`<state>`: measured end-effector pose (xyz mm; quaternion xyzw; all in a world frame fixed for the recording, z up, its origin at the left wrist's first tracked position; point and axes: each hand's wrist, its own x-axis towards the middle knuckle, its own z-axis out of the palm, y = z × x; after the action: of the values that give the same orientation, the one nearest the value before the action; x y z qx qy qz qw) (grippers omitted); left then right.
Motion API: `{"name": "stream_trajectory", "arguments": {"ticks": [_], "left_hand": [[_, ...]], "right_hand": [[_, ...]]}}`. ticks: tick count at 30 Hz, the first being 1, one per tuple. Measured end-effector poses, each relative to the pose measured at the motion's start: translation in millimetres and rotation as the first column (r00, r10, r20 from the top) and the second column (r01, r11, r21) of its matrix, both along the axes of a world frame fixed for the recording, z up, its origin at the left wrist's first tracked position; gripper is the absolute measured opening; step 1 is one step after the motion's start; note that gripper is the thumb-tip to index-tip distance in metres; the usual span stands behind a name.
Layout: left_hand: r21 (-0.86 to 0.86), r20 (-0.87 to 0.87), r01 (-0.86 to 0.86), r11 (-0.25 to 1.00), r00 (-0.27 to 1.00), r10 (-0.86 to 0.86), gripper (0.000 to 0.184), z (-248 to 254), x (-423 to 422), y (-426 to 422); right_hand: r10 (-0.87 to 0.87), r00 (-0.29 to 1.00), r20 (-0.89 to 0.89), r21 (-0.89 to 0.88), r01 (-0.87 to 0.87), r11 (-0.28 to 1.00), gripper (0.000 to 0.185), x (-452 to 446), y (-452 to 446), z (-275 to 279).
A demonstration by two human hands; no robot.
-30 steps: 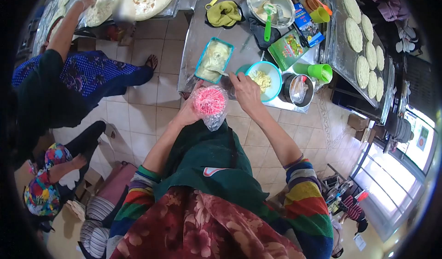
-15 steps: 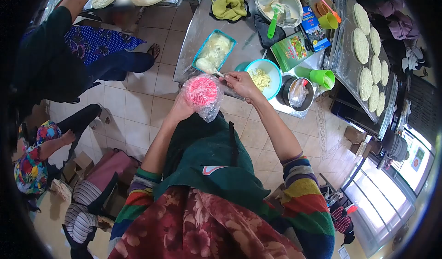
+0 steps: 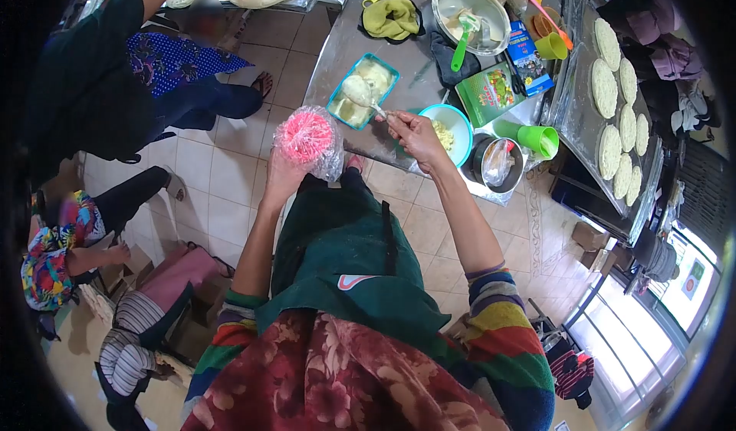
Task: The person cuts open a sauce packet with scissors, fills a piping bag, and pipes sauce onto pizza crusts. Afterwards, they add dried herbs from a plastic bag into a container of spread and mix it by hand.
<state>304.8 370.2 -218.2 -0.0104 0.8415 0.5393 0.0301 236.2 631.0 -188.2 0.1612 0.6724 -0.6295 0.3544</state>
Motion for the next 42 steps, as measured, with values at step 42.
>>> {"name": "stream_trajectory", "arguments": {"ticks": [42], "left_hand": [[0.110,-0.026,0.312,0.944,0.950,-0.311,0.082,-44,6,26]], "right_hand": [[0.579,0.564,-0.589,0.718,0.035,0.695,0.020,-9,-21,-16]]}}
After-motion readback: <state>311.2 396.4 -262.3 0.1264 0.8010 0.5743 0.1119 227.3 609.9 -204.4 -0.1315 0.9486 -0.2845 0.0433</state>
